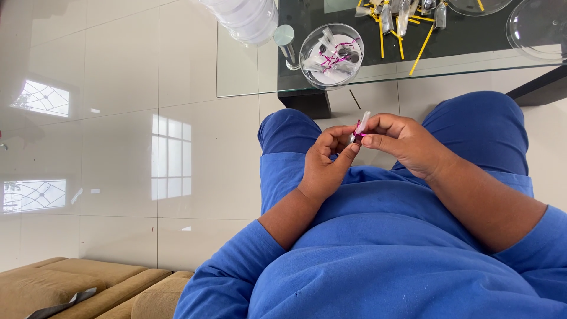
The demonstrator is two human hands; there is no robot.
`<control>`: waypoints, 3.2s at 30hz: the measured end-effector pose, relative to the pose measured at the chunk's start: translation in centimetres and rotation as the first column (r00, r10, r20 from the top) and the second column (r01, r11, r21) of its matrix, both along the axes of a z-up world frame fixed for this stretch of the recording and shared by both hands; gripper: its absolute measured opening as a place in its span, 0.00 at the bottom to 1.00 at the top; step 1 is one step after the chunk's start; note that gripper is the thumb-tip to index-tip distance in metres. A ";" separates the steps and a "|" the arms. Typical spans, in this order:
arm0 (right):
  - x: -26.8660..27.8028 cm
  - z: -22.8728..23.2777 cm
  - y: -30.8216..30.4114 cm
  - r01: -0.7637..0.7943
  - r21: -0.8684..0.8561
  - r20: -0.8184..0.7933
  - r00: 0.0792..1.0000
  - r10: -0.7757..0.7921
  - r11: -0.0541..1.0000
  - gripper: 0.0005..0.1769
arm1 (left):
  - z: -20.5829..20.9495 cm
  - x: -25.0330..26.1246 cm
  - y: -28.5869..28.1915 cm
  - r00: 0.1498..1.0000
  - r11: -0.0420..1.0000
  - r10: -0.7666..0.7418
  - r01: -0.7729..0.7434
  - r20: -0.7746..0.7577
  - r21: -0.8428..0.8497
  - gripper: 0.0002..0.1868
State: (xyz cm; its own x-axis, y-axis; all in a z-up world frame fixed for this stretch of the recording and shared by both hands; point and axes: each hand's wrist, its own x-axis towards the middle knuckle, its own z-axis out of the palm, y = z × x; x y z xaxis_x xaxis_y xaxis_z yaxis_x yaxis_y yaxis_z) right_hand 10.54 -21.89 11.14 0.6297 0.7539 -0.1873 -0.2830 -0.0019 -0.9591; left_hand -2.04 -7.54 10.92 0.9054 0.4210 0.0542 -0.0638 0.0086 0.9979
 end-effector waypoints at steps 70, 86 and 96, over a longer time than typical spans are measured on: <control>-1.0 1.4 -0.3 0.119 -0.073 0.638 0.769 -0.045 0.990 0.08 | -3.2 0.0 0.6 0.984 0.803 -0.154 0.074 -0.087 -0.591 0.10; -1.8 1.4 -0.1 0.045 -0.012 0.704 0.710 -0.023 0.999 0.02 | -2.9 0.0 0.5 0.985 0.662 -0.165 0.072 -0.052 -0.746 0.11; -0.8 0.5 -0.6 0.075 -0.049 0.724 0.690 -0.016 0.996 0.02 | -1.9 0.0 0.7 0.985 0.580 -0.175 0.100 -0.004 -0.808 0.07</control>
